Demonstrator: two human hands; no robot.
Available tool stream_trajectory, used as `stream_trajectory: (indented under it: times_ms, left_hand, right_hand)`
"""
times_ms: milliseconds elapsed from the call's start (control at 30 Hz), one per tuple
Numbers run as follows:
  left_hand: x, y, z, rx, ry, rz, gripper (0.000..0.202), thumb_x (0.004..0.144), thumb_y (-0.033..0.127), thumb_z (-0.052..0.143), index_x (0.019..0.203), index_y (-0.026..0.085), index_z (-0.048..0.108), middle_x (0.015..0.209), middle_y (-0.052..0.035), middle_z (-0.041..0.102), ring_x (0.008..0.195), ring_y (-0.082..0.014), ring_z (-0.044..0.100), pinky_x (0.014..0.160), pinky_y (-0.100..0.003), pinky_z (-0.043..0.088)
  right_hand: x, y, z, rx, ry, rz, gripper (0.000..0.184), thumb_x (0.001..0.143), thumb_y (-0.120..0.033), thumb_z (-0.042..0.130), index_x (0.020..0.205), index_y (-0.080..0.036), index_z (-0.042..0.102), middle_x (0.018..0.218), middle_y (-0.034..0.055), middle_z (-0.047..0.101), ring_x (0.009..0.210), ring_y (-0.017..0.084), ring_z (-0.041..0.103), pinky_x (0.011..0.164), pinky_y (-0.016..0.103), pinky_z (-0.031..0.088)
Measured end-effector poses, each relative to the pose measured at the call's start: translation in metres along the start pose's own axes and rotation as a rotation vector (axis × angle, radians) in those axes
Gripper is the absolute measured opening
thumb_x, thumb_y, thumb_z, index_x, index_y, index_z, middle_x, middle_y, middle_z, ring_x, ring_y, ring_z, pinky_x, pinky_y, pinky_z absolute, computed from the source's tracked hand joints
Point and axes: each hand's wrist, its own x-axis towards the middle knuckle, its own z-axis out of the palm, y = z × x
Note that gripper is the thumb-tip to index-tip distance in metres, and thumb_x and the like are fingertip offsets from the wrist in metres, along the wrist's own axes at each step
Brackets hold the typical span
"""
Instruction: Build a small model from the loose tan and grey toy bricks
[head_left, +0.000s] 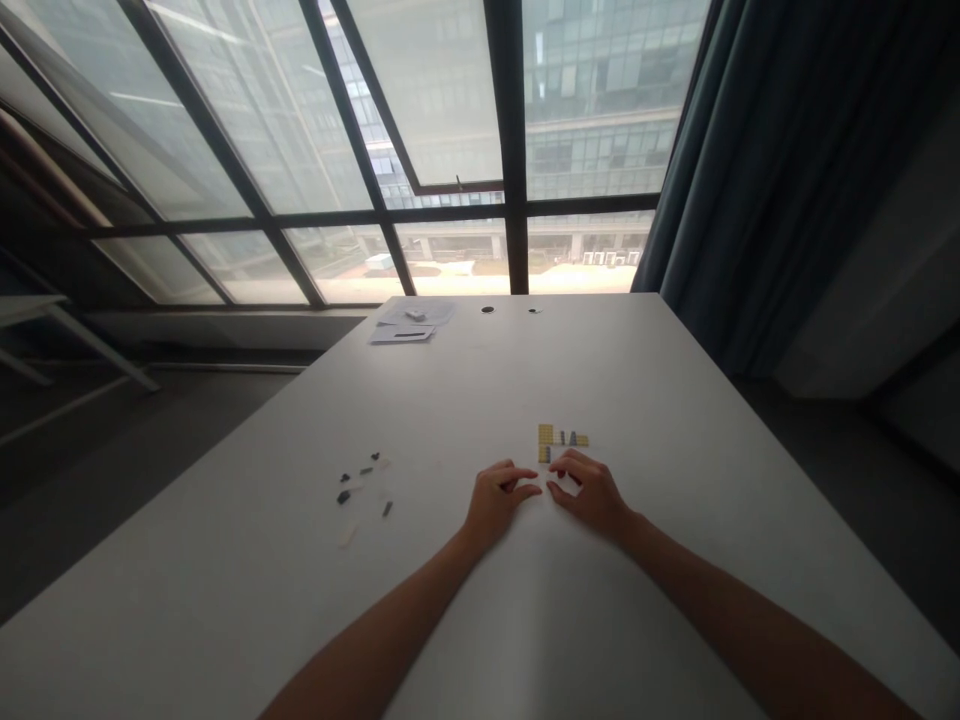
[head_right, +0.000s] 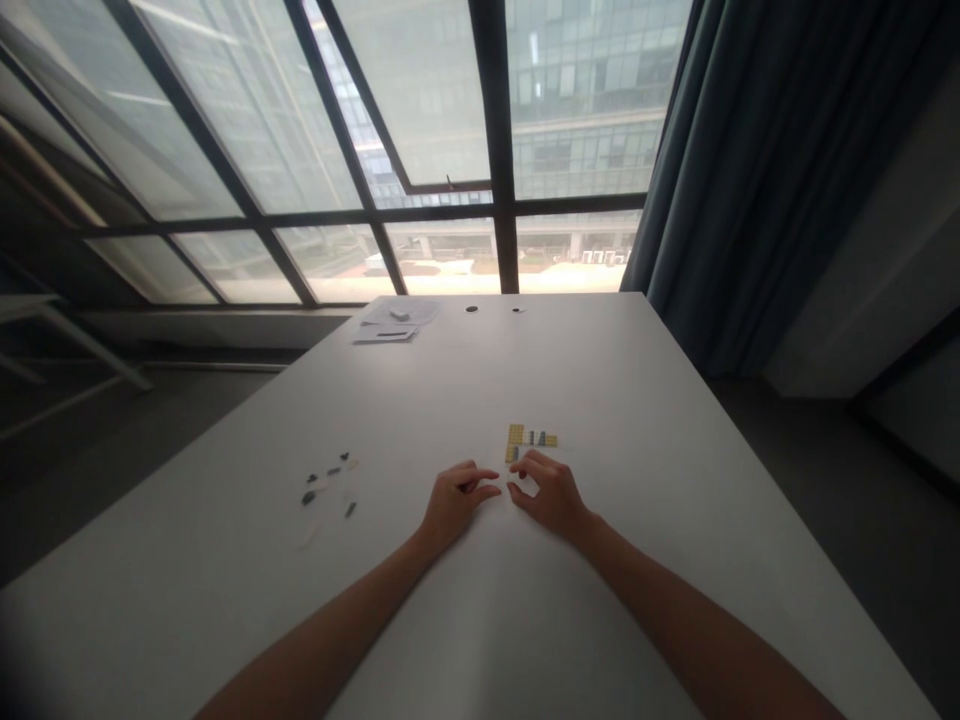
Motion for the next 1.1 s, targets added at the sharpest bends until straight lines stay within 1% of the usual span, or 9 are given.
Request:
stream_trajectory:
  times_ms: [133,233,300,467,667,767,967,1100]
  left_hand:
    - [0.000,0.001,-0.001,0.005,0.020,-0.012,0.029,0.073,0.047,0.081,0.082,0.019,0.081,0.059,0.0039,0.043,0.057,-0.0108,0.039,0.058,-0.025,0.032]
    - [-0.001,0.002,-0.001,0.005,0.019,-0.017,0.028,0.074,0.046,0.080,0.080,0.019,0.081,0.059,0.0038,0.043,0.057,-0.0108,0.039,0.058,-0.024,0.031]
    - [-0.001,0.002,-0.001,-0.001,0.016,-0.022,0.028,0.074,0.045,0.080,0.079,0.018,0.080,0.059,0.0037,0.043,0.057,-0.0108,0.039,0.058,-0.025,0.032]
    - [-0.001,0.002,0.000,-0.002,0.015,-0.022,0.025,0.077,0.042,0.078,0.080,0.018,0.080,0.059,0.0038,0.043,0.057,-0.0107,0.039,0.058,-0.024,0.032]
    - [-0.002,-0.002,0.001,0.015,0.004,0.000,0.023,0.080,0.040,0.075,0.081,0.018,0.080,0.060,0.0034,0.044,0.058,-0.0107,0.040,0.058,-0.024,0.032]
    - [-0.002,-0.003,0.001,0.016,0.001,0.005,0.021,0.081,0.038,0.074,0.081,0.018,0.080,0.061,0.0034,0.044,0.058,-0.0105,0.041,0.059,-0.024,0.032]
    - [-0.001,-0.001,0.001,0.008,0.003,-0.005,0.021,0.080,0.038,0.075,0.081,0.018,0.080,0.061,0.0035,0.044,0.058,-0.0107,0.041,0.059,-0.025,0.032]
    - [-0.001,-0.002,0.001,0.015,-0.001,-0.004,0.022,0.081,0.039,0.074,0.081,0.018,0.080,0.061,0.0031,0.045,0.058,-0.0108,0.041,0.059,-0.025,0.033]
  right_hand:
    - [0.006,0.010,-0.004,-0.115,0.085,0.137,0.006,0.081,-0.021,0.064,0.087,-0.021,0.066,0.079,0.0009,0.062,0.074,0.016,0.060,0.070,0.025,0.046]
    - [0.009,0.017,-0.004,-0.177,0.085,0.228,0.008,0.081,-0.023,0.064,0.087,-0.020,0.067,0.080,0.0008,0.062,0.073,0.016,0.059,0.068,0.025,0.044]
    - [0.009,0.019,-0.003,-0.202,0.075,0.261,0.008,0.081,-0.023,0.063,0.087,-0.020,0.067,0.081,0.0011,0.063,0.075,0.016,0.060,0.070,0.026,0.044]
    - [0.011,0.019,-0.001,-0.236,0.021,0.315,0.008,0.081,-0.023,0.062,0.086,-0.020,0.067,0.082,0.0011,0.063,0.077,0.016,0.060,0.073,0.027,0.044]
    - [0.013,0.020,0.000,-0.302,-0.070,0.372,0.010,0.082,-0.023,0.063,0.088,-0.020,0.070,0.074,-0.0007,0.062,0.069,0.015,0.056,0.066,0.025,0.039]
    - [0.014,0.020,0.000,-0.335,-0.114,0.392,0.011,0.083,-0.024,0.064,0.090,-0.020,0.073,0.073,-0.0003,0.064,0.068,0.015,0.056,0.064,0.026,0.037]
    - [0.014,0.018,0.000,-0.354,-0.139,0.409,0.013,0.086,-0.028,0.066,0.090,-0.021,0.076,0.076,0.0018,0.069,0.071,0.016,0.059,0.065,0.026,0.037]
    - [0.014,0.017,0.001,-0.371,-0.127,0.426,0.011,0.085,-0.028,0.066,0.086,-0.021,0.075,0.075,0.0017,0.069,0.069,0.016,0.059,0.063,0.026,0.036]
